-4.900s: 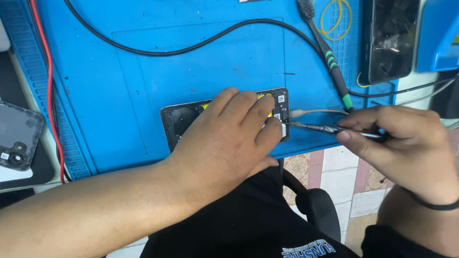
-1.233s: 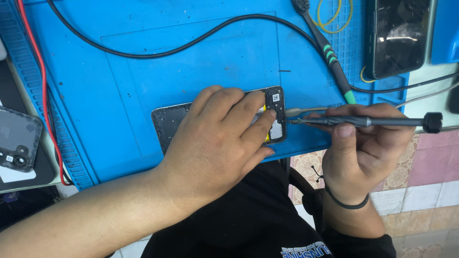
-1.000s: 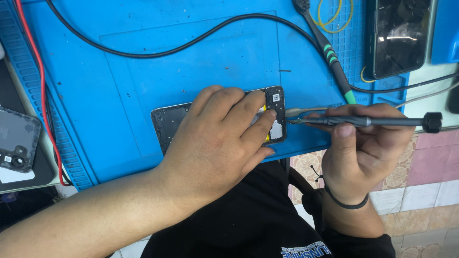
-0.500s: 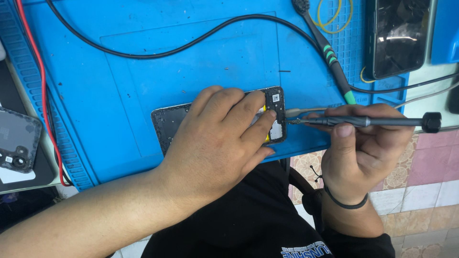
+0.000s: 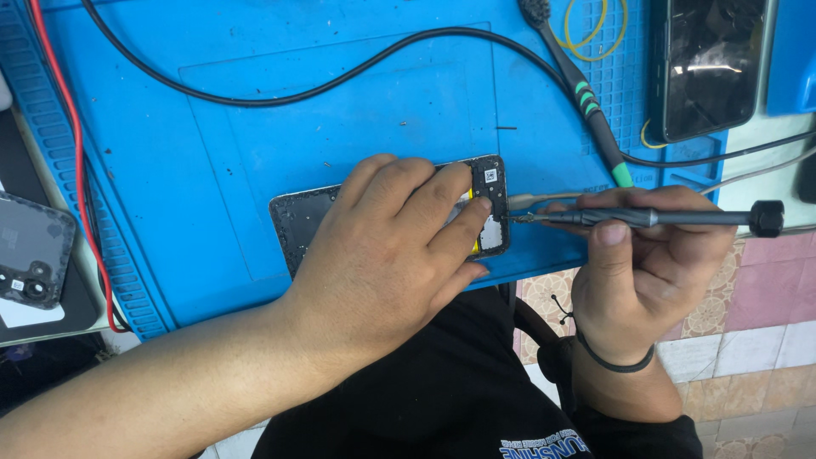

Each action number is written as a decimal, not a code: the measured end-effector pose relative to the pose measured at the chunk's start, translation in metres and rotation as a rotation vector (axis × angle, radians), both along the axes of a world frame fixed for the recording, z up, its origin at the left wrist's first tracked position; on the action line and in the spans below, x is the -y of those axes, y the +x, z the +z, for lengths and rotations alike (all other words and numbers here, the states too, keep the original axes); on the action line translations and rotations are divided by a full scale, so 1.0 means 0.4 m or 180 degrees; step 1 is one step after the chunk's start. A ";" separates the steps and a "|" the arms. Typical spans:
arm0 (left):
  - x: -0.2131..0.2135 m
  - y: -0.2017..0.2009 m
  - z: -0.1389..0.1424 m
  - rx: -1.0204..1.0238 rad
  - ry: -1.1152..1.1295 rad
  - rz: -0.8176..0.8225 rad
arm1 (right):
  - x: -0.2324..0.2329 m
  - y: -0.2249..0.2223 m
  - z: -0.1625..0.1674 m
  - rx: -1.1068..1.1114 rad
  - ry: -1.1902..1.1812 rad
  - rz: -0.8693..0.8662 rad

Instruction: The person works on an opened smartphone lying on a blue repair mat. They use a precision screwdriver to unscrew components inside the phone, pry at internal parts, reposition a flex cable, and rotate the phone to access different sides while continuing to work on the internals.

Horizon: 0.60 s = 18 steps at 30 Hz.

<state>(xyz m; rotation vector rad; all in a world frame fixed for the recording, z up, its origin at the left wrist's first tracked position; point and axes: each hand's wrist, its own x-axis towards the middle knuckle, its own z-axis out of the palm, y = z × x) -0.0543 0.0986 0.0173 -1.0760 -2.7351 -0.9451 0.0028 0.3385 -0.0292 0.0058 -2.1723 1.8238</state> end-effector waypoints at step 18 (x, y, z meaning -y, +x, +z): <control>-0.002 0.001 -0.001 -0.0020 0.0012 0.0015 | 0.000 -0.001 0.001 0.0019 0.0063 -0.0054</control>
